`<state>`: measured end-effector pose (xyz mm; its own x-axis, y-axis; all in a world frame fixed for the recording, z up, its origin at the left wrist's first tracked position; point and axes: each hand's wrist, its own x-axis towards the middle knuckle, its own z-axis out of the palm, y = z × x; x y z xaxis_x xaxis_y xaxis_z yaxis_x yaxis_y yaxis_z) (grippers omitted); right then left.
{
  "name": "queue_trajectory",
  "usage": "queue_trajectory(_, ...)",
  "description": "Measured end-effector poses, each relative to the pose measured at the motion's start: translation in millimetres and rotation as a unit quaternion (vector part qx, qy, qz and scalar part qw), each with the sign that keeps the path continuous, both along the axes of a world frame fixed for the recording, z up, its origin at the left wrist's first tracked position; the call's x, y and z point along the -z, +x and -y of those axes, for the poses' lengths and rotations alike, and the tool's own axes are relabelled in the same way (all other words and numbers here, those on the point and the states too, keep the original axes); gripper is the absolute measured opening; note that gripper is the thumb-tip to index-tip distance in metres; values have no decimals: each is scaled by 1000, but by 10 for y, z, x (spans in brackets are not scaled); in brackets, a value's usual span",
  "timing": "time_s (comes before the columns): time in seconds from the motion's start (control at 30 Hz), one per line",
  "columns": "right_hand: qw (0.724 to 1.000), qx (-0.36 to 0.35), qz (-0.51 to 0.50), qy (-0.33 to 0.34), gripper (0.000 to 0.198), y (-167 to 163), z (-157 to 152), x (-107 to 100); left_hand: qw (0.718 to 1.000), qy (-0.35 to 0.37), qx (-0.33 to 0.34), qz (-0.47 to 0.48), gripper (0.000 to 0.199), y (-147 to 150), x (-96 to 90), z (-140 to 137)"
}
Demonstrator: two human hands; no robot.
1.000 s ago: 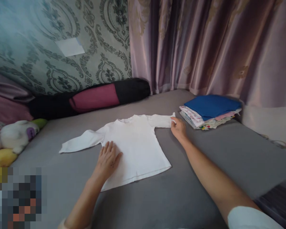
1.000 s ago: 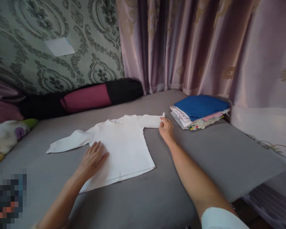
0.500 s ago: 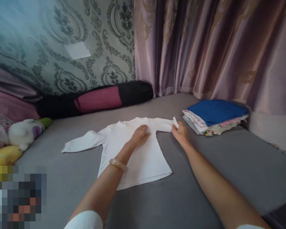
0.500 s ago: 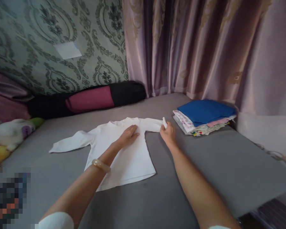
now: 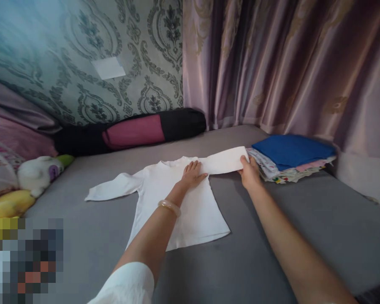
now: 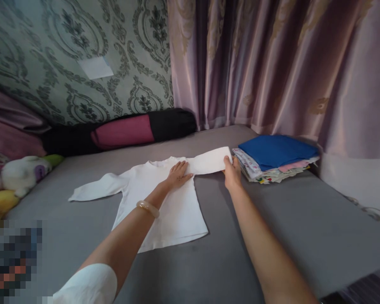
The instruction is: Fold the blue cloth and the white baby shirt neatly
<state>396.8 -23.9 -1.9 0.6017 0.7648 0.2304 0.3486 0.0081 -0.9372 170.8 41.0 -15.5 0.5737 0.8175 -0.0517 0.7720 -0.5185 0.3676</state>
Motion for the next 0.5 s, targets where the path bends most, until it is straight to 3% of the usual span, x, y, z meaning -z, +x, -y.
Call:
queue_trajectory(0.1, 962, -93, -246, 67, 28, -40, -71, -192, 1000, -11, -4, -8, 81, 8, -12, -25)
queue_trajectory(0.2, 916, -137, -366, 85, 19, -103, -145, -355, 1000, -16, -7, -21, 86, 26, -55, -23)
queue_trajectory(0.4, 806, -81, -575, 113, 20, -352, -297, -539, 999, -17, -17, -47, 86, 38, -161, -29)
queue_trajectory(0.5, 777, -92, -615, 96, 24, -537, -333, -616, 998, -15, -21, -52, 89, 40, -208, -84)
